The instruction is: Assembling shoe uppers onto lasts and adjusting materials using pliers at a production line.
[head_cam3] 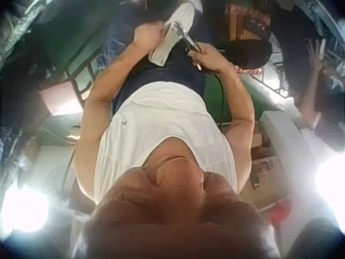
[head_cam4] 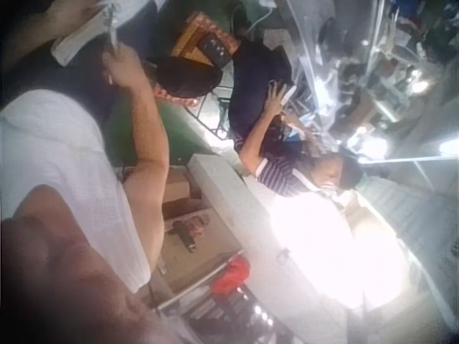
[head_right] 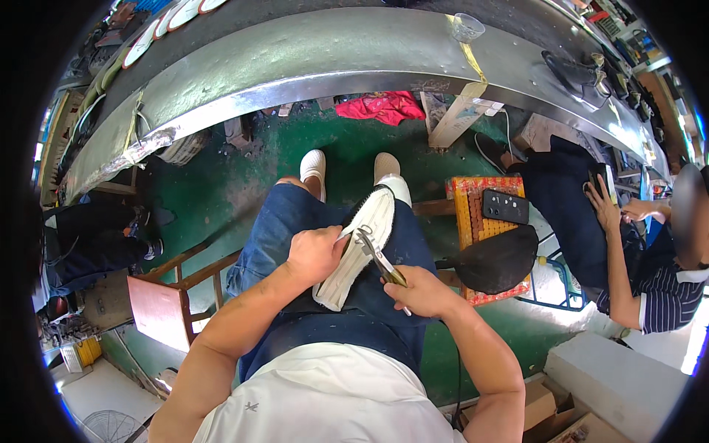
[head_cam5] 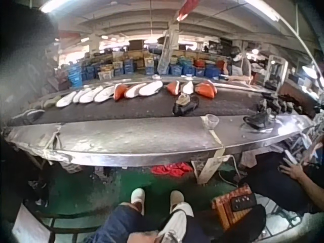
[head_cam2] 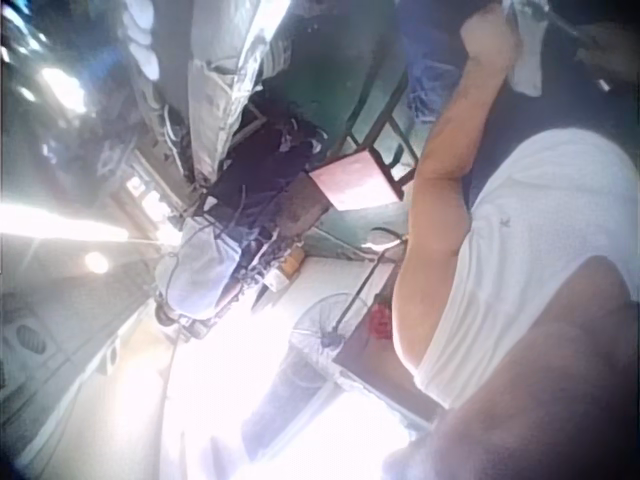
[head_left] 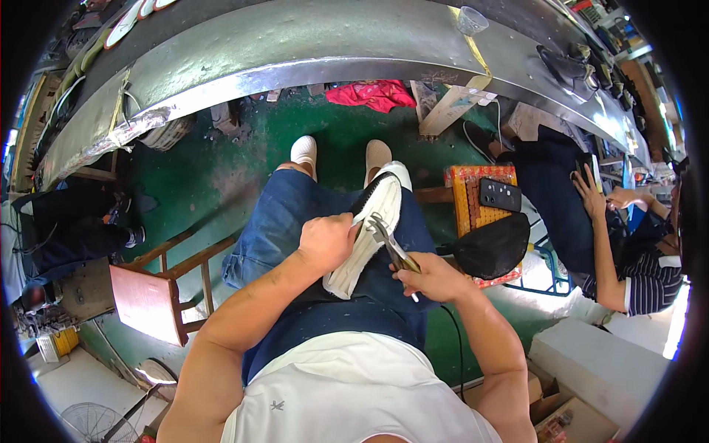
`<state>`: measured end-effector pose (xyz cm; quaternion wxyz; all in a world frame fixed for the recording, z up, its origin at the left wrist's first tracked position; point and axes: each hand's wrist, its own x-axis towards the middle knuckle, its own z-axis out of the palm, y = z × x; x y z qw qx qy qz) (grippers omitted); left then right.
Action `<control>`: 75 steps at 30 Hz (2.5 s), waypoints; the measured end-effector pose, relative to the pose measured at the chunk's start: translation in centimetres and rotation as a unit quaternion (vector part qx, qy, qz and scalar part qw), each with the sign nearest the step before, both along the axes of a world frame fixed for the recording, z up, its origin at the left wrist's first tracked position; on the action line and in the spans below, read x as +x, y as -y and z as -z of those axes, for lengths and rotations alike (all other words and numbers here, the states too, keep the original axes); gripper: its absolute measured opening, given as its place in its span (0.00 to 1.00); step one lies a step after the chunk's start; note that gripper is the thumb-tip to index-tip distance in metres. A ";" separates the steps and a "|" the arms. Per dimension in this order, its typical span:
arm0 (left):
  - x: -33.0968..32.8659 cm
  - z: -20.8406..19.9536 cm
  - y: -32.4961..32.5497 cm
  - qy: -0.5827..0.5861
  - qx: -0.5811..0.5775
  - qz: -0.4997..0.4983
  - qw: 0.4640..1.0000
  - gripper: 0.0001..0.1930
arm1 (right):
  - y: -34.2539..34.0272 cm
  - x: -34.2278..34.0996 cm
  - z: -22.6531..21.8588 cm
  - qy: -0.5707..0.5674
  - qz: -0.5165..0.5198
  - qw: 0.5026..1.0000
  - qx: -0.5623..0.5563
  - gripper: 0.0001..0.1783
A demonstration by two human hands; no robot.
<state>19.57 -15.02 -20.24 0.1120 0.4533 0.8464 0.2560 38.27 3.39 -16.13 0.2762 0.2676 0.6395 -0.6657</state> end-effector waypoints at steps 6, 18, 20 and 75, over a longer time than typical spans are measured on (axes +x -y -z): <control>0.5 -0.2 -0.1 0.028 0.020 -0.033 0.999 0.14 | 2.0 -2.2 1.2 -0.193 -0.101 0.890 0.400 0.15; 1.1 -2.1 0.1 0.064 0.012 -0.005 0.998 0.15 | -3.1 -5.8 -4.7 0.136 -0.069 0.986 -0.067 0.18; -0.3 -3.5 -0.4 0.095 -0.051 0.001 0.994 0.18 | -3.1 -7.1 -5.5 0.139 -0.159 0.974 0.078 0.19; -4.0 2.0 -6.6 0.661 -0.114 -0.113 0.733 0.38 | -3.5 0.0 -2.5 -0.090 -0.207 0.957 0.182 0.24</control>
